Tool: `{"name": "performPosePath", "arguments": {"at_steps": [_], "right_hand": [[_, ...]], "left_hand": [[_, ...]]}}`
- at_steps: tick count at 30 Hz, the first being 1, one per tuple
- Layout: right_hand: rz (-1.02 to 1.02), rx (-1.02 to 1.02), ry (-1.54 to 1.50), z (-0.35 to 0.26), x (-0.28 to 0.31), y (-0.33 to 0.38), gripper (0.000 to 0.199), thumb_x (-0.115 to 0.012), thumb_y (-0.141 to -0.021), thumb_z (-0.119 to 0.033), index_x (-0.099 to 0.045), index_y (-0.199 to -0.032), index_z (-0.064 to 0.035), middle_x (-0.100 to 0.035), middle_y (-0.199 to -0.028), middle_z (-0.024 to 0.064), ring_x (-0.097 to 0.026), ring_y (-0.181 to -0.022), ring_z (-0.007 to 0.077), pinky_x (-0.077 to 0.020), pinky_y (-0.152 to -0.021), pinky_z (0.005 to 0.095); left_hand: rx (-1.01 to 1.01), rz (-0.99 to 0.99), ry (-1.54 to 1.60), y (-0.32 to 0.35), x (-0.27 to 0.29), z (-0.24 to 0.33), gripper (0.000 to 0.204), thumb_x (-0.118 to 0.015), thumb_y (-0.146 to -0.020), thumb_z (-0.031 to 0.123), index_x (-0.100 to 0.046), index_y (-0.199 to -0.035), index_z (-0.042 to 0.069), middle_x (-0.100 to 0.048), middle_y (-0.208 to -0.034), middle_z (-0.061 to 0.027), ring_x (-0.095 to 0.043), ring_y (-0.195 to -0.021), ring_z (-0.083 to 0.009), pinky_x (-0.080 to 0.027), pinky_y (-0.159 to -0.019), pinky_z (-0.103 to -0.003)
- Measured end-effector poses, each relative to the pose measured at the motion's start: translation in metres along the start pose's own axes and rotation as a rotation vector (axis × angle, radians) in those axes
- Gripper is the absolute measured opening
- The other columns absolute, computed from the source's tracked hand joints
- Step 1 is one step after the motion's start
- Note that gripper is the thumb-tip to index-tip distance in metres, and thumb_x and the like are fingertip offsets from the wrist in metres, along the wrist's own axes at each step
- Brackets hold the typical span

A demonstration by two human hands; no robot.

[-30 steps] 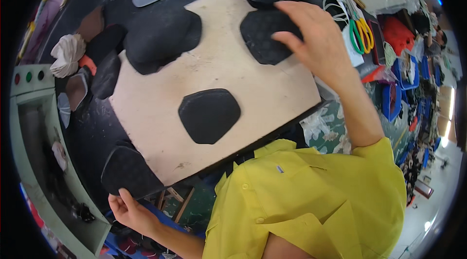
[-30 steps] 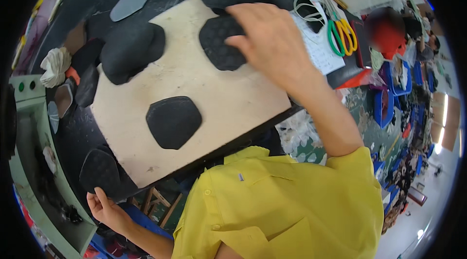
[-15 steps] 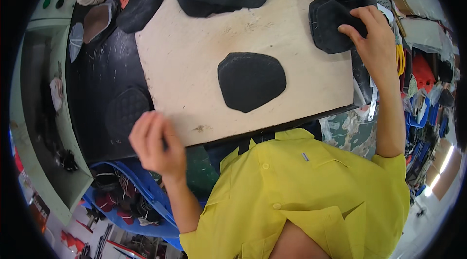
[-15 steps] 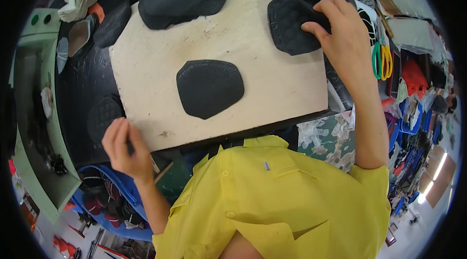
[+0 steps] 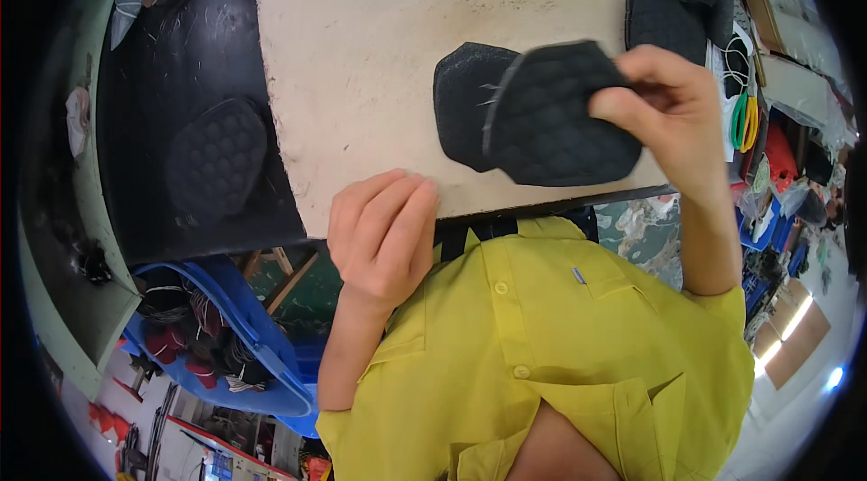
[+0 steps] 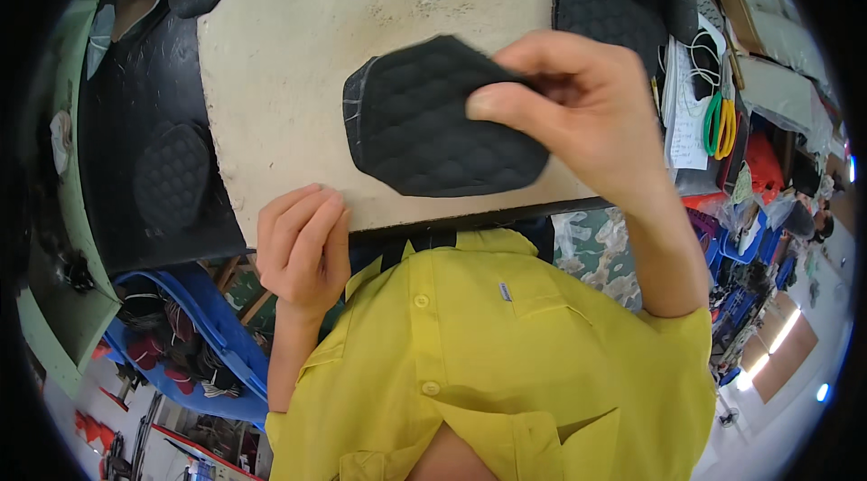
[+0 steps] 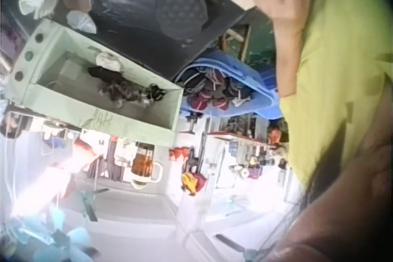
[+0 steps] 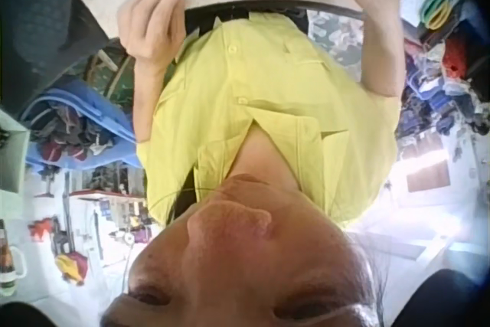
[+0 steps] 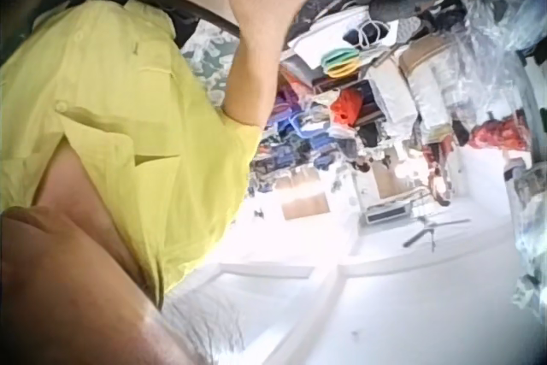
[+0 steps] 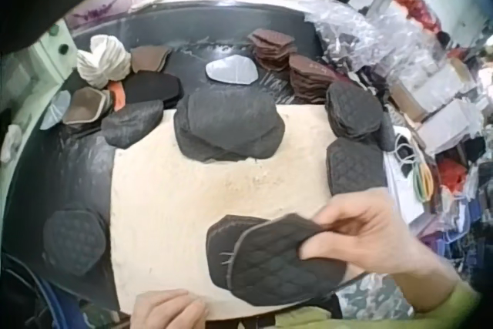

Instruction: The person assembles black textured insoles by pressing them onto a flat white foam sheet on a workbench. The person repeatedly picks up the insoles, aligns them, and presses them down, occasionally flipping them over to inspect the fit. The task involves handling multiple insoles one by one in a repetitive sequence.

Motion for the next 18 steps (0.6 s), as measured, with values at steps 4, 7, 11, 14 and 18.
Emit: {"name": "performPosePath", "arguments": {"at_steps": [4,7,11,14,18], "right_hand": [[-0.078,-0.162,0.047,0.03,-0.024,-0.013,0.013,-0.076,-0.085,-0.006,-0.069,-0.089,0.0044,-0.068,-0.079,0.0002,-0.061,-0.072,0.003,-0.0502,-0.064,0.0182],[-0.103,-0.178,0.068,0.04,-0.029,-0.016,0.014,-0.075,-0.085,-0.007,-0.07,-0.09,0.0042,-0.069,-0.08,0.0008,-0.061,-0.072,0.0031,-0.0507,-0.064,0.0182],[-0.108,-0.223,0.074,0.047,-0.032,-0.02,0.015,-0.075,-0.085,-0.008,-0.07,-0.091,0.0042,-0.069,-0.08,0.0012,-0.062,-0.072,0.0031,-0.0504,-0.064,0.0181],[-0.115,-0.213,0.099,0.051,-0.035,-0.022,0.015,-0.075,-0.085,-0.009,-0.07,-0.091,0.0044,-0.069,-0.079,0.001,-0.061,-0.071,0.003,-0.0499,-0.063,0.018],[-0.1,-0.175,0.186,0.052,-0.032,-0.021,0.014,-0.076,-0.084,-0.008,-0.07,-0.091,0.0033,-0.069,-0.077,0.0001,-0.058,-0.068,0.0016,-0.0476,-0.06,0.0181]], "left_hand": [[-0.021,0.025,-0.009,0.003,-0.005,0.001,0.023,-0.073,-0.067,-0.004,-0.071,-0.089,0.001,-0.068,-0.089,-0.0081,-0.065,-0.084,-0.0262,-0.05,-0.07,-0.034],[-0.031,0.029,-0.026,0.006,-0.005,-0.001,0.023,-0.072,-0.066,-0.003,-0.071,-0.089,0.001,-0.068,-0.09,-0.0077,-0.065,-0.085,-0.0254,-0.049,-0.069,-0.034],[-0.041,0.03,-0.029,0.006,-0.006,-0.001,0.024,-0.069,-0.065,-0.004,-0.071,-0.088,0.001,-0.069,-0.09,-0.0084,-0.065,-0.084,-0.0251,-0.049,-0.068,-0.034],[-0.058,0.023,-0.066,0.011,-0.009,-0.003,0.025,-0.071,-0.072,0.003,-0.074,-0.096,0.007,-0.066,-0.093,-0.0045,-0.063,-0.085,-0.0219,-0.046,-0.069,-0.033],[-0.012,-0.163,-0.258,0.007,-0.023,0.002,0.028,-0.068,-0.085,0.022,-0.072,-0.113,0.018,-0.056,-0.098,0.001,-0.055,-0.09,-0.017,-0.04,-0.076,-0.033]]}}
Point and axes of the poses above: each hand's wrist, its own y-axis away from the middle knuckle, its own x-axis out of the back of the hand, z = x × y, the point moved 10 cm from there along -y, towards the middle knuckle
